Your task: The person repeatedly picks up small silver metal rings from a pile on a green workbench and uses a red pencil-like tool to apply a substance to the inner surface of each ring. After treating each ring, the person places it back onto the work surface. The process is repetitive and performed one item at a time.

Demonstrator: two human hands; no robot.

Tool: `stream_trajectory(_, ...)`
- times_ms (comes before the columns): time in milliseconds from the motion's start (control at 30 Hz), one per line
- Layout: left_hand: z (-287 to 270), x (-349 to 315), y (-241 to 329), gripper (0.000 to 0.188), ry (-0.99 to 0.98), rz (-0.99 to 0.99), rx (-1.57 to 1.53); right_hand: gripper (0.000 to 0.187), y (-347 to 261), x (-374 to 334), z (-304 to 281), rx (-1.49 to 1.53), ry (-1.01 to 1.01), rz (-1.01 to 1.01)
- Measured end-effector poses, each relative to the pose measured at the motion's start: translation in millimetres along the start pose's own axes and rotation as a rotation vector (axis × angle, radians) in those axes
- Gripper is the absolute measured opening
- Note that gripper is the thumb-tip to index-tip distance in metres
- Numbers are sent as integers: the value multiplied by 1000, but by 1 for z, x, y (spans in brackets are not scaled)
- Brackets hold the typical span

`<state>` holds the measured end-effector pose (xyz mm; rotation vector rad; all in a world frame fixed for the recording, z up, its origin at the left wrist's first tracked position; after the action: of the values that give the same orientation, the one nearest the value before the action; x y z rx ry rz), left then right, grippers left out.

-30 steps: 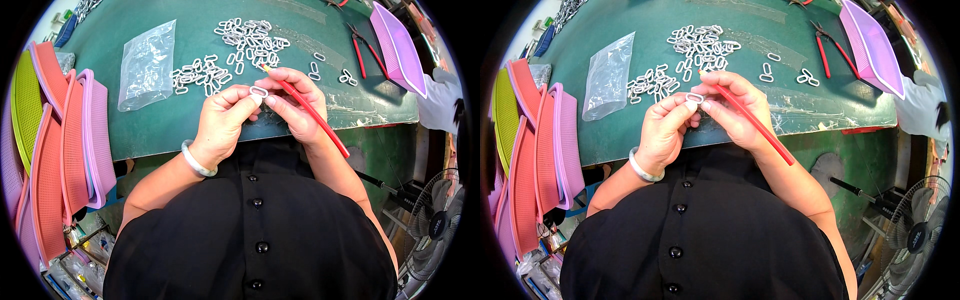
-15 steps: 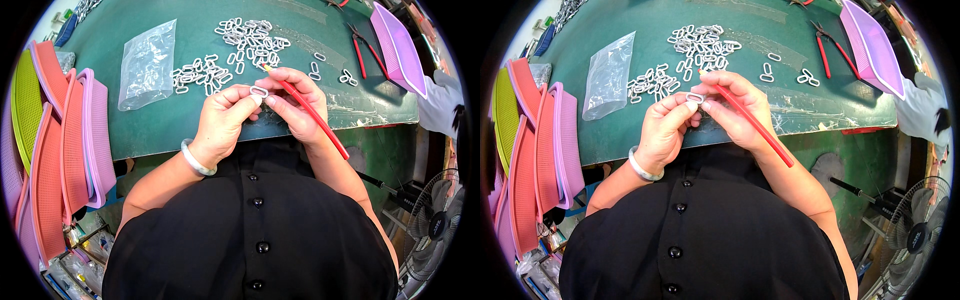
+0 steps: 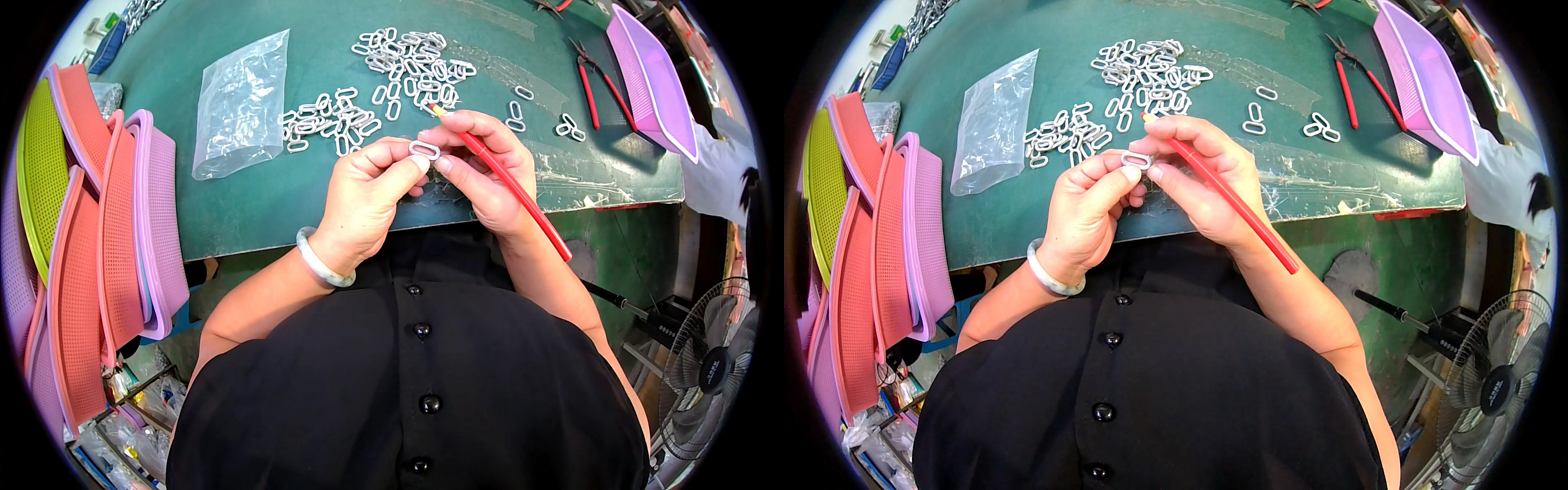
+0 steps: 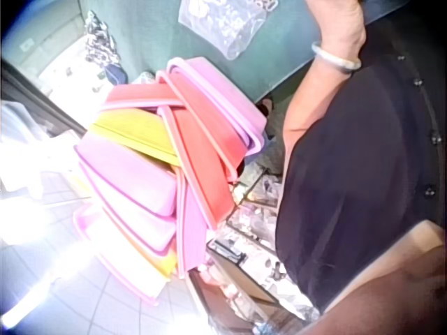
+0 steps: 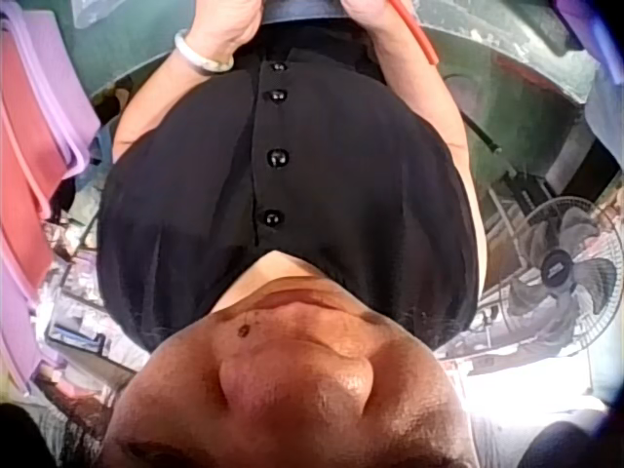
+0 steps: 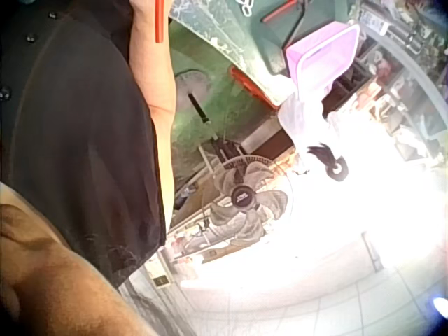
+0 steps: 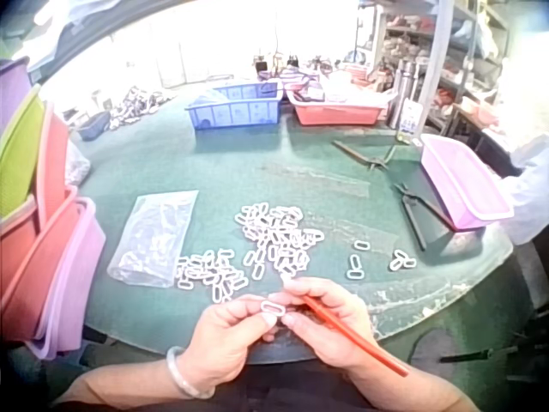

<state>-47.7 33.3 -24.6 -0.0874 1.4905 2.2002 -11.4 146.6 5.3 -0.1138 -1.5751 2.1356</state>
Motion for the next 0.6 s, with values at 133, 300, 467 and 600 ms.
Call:
stream_trajectory(133, 1, -1, 1, 9, -1, 19, 10, 33, 1, 0, -1, -4, 5, 10)
stream_trajectory(300, 1, -2, 1, 9, -12, 42, 20, 32, 1, 0, -1, 2, -4, 3)
stream_trajectory(467, 3, -3, 1, 9, -25, 57, 22, 33, 0, 0, 1, -6, -11, 5)
stream_trajectory(600, 3, -2, 0, 9, -24, 50, 25, 34, 0, 0, 1, -2, -25, 2)
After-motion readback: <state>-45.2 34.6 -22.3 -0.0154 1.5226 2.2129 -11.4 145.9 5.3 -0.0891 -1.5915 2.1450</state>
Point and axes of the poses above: each hand's wrist, its own x-axis towards the middle knuckle, its own z-axis out of the palm, y = z × x, the point moved 8 cm from there along x, towards the middle knuckle, and after that the axes turned 15 degrees about y, right-handed, at the moved point
